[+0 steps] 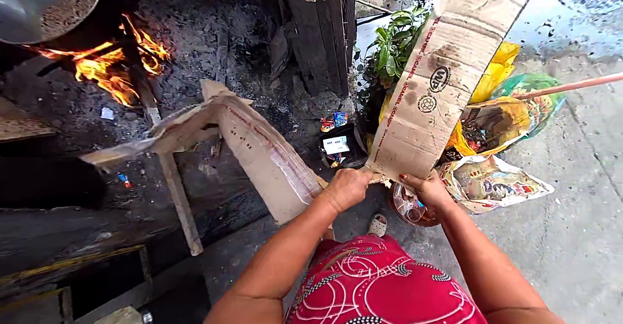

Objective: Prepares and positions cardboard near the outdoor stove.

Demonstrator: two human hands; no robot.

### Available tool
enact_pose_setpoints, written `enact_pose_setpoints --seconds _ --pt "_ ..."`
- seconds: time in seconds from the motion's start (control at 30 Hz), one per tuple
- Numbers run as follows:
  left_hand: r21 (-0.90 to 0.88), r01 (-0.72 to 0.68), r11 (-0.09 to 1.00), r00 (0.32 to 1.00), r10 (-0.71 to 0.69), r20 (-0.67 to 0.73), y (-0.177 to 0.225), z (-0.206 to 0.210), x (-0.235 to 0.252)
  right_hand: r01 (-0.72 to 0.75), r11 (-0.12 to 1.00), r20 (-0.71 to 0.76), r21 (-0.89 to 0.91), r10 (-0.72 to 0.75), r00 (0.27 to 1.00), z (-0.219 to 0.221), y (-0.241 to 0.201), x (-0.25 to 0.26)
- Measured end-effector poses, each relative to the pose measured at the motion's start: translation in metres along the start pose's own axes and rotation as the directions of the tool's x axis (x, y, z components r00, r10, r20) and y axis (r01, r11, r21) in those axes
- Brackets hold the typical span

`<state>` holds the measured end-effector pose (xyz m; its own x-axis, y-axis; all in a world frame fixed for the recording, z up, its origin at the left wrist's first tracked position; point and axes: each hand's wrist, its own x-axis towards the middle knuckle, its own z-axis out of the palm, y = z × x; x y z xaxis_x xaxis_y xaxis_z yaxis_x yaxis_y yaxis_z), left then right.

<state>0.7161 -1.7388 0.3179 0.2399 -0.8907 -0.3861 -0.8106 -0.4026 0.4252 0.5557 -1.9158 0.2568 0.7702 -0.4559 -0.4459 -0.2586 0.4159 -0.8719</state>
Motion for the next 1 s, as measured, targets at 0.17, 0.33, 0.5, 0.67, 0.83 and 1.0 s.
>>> enact_pose_setpoints --seconds 0.17,0.33,0.5,0.67,0.83,1.0 --pt "-0.246 0.246 0.938 0.907 -0.312 -0.283 -0.097 -0.043 -0.053 -0.118 0.993 -0.235 -0.006 0.113 0.965 -0.132 0.016 0.005" --pt "-0.417 0.36 0.835 0.787 -0.511 -0.346 -0.133 -0.072 -0.1 -0.14 0.988 -0.436 0.069 0.156 0.887 -0.191 0.026 0.009" --pt "-0.46 0.451 0.765 0.647 -0.635 -0.422 -0.178 -0.101 -0.169 -0.233 0.969 -0.612 0.079 0.231 0.756 -0.261 0.055 0.001" --pt "-0.568 0.436 0.698 0.31 -0.709 -0.633 -0.206 -0.153 -0.274 -0.28 0.955 -0.728 0.094 0.258 0.635 -0.321 0.068 -0.024" --pt "-0.622 0.25 0.742 0.067 -0.654 -0.753 -0.169 -0.175 -0.275 -0.142 0.943 -0.65 0.302 0.312 0.693 -0.264 0.072 -0.022" --pt "-0.633 -0.014 0.774 -0.24 -0.617 -0.75 -0.146 -0.152 -0.261 -0.428 0.807 -0.5 0.406 0.589 0.635 -0.187 0.131 -0.006"
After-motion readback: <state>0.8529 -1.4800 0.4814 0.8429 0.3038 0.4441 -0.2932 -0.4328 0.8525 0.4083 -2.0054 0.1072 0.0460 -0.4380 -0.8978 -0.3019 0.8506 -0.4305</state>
